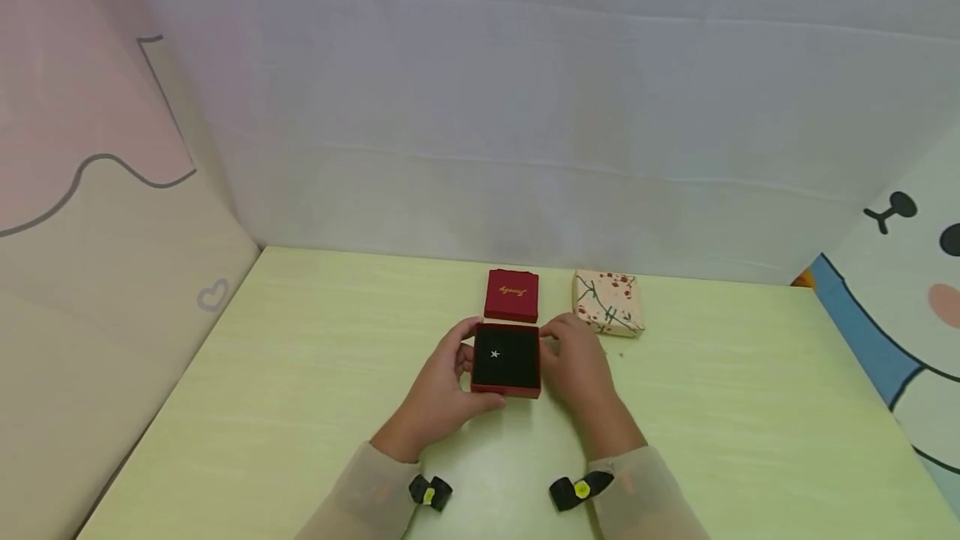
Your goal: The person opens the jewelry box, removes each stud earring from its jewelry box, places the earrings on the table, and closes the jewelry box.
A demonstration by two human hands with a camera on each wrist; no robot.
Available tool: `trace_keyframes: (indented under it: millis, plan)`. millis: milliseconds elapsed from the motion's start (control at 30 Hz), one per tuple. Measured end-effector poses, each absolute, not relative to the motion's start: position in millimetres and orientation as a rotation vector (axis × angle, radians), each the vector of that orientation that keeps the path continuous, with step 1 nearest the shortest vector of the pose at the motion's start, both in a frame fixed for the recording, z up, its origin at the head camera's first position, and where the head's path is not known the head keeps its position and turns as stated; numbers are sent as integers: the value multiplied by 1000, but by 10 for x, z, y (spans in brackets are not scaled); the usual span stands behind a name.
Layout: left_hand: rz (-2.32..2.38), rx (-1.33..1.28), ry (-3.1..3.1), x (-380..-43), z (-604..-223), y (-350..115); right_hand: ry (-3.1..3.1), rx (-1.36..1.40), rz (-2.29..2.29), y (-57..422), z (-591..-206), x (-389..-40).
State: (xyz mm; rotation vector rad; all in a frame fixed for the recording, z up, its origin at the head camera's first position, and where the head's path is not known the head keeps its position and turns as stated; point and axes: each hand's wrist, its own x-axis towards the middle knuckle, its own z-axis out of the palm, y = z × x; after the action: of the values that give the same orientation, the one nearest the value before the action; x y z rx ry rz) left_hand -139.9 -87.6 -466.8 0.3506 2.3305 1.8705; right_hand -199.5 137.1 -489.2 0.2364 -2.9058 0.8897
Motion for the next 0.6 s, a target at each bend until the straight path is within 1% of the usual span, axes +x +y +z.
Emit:
trace_keyframes:
  millis: [200,600]
  plan:
    - [1855,344,2353,-1397,-4651,-880,-2872,209,1009,1337,-4652,-1910]
    - [1861,341,2345,-1401,-4642,-879,-2752,254,1032,1351,-4299,-1769]
